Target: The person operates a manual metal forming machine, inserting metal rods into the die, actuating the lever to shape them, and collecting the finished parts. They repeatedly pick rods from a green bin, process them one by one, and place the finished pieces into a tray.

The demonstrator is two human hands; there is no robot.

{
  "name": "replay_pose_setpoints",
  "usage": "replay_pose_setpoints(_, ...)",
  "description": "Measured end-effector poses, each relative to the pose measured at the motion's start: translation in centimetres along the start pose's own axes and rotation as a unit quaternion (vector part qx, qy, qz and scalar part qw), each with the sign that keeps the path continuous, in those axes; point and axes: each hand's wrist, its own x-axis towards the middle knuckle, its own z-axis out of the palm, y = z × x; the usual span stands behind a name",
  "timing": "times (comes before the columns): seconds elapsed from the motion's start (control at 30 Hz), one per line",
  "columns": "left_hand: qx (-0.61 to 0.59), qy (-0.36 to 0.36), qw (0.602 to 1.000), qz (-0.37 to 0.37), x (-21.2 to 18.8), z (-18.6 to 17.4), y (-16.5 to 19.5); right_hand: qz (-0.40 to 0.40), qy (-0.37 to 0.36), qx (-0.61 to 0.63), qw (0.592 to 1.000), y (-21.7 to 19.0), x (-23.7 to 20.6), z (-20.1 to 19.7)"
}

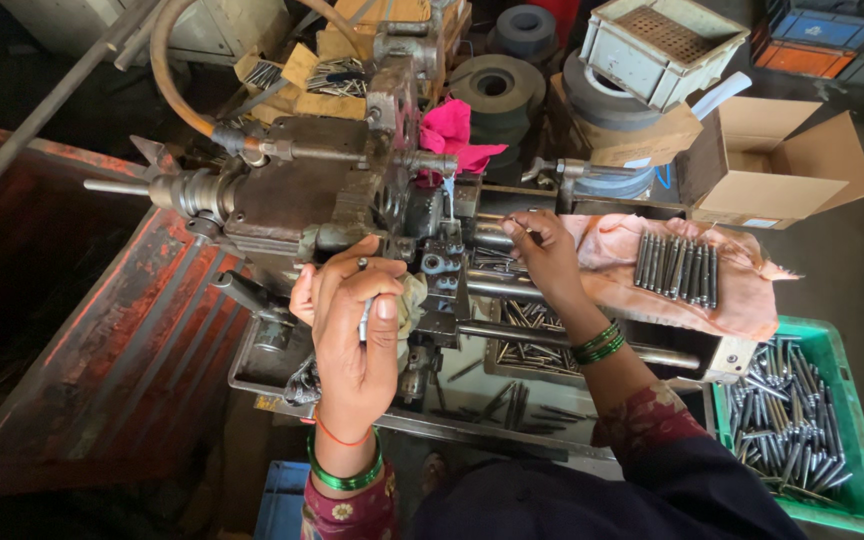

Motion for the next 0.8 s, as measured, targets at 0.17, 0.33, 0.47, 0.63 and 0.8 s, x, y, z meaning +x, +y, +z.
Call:
replay_pose_setpoints(0.17, 0.002, 0.000, 1.000, 0.005, -0.2, -0.1, 0.0, -0.018, -0.009, -0.010, 1.000, -0.4, -0.5, 0.0)
replay_pose_setpoints(0.33, 0.001, 0.003, 1.000, 0.002, -0.6, -0.1, 0.2, -0.049, -0.010, -0.007, 0.999, -0.5, -0.8, -0.1)
replay_pose_setpoints(0.47, -0.001, 0.005, 1.000, 0.004, -0.6, -0.1, 0.2, -0.075, -0.008, -0.029, 0.997, -0.5, -0.9, -0.2)
replay_pose_setpoints(0.63, -0.003, 0.006, 1.000, 0.005, -0.8, -0.1, 0.2, -0.041, 0.005, -0.027, 0.999, -0.3, -1.0, -0.1)
replay_pose_setpoints(0.8, -0.003, 0.011, 1.000, 0.005, -0.8, 0.2, 0.2, -0.019, -0.002, -0.014, 1.000, -0.6, -1.1, 0.0)
